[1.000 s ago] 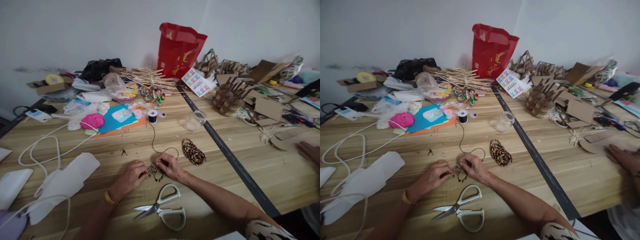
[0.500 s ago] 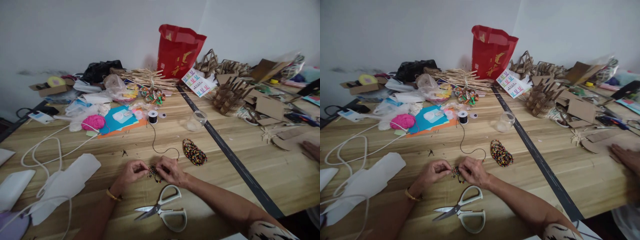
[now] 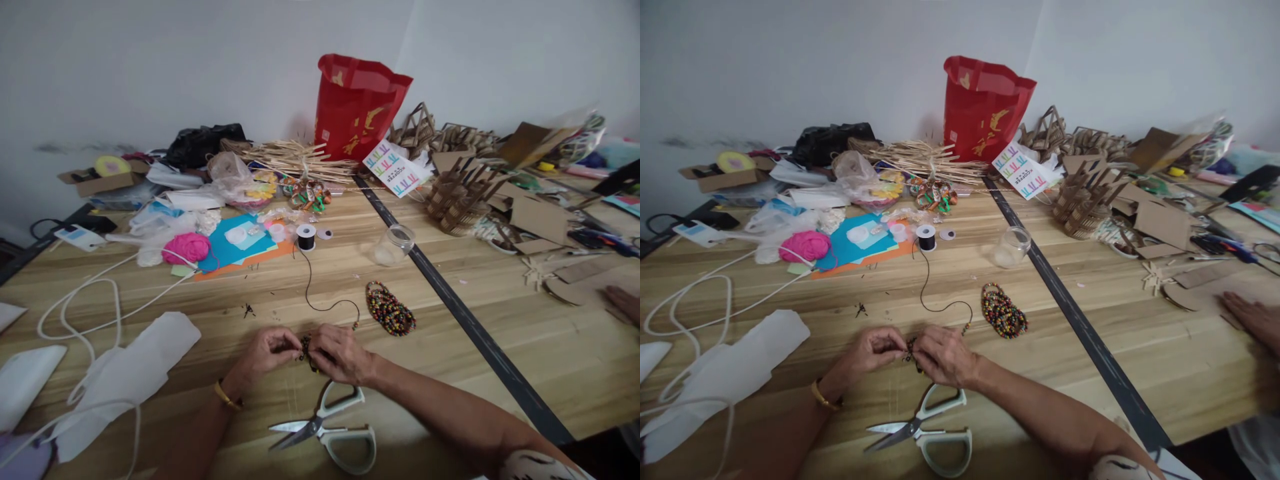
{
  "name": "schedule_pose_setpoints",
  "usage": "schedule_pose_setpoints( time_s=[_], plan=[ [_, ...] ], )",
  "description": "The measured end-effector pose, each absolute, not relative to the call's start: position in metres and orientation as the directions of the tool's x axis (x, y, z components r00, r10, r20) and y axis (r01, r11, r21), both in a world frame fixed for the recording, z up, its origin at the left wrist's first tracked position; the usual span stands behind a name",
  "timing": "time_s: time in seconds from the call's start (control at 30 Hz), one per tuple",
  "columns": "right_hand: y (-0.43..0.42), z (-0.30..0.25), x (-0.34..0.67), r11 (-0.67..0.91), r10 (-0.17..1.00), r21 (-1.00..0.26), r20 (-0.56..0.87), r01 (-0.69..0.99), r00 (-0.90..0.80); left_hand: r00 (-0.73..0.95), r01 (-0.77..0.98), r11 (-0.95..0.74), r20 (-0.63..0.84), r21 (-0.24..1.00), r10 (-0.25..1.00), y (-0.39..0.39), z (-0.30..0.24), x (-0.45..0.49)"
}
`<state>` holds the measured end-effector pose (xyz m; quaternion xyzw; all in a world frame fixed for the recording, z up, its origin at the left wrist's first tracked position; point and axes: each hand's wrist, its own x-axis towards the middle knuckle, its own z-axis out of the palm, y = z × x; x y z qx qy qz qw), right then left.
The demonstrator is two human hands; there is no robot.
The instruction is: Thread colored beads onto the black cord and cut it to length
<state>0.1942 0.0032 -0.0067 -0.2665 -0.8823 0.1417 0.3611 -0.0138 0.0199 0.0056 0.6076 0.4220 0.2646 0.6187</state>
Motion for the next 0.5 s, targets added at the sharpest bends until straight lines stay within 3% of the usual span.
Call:
schedule_pose_setpoints(
  time_s=[0.5],
  plan=[
    [0.0032,-0.0092,0.1934,0.821,0.569,-0.425,0.550,0.382,-0.611,0.532,0.174,0.104,-0.182,0.979,0.827,0.0199,0.0054,-0.0135]
  ],
)
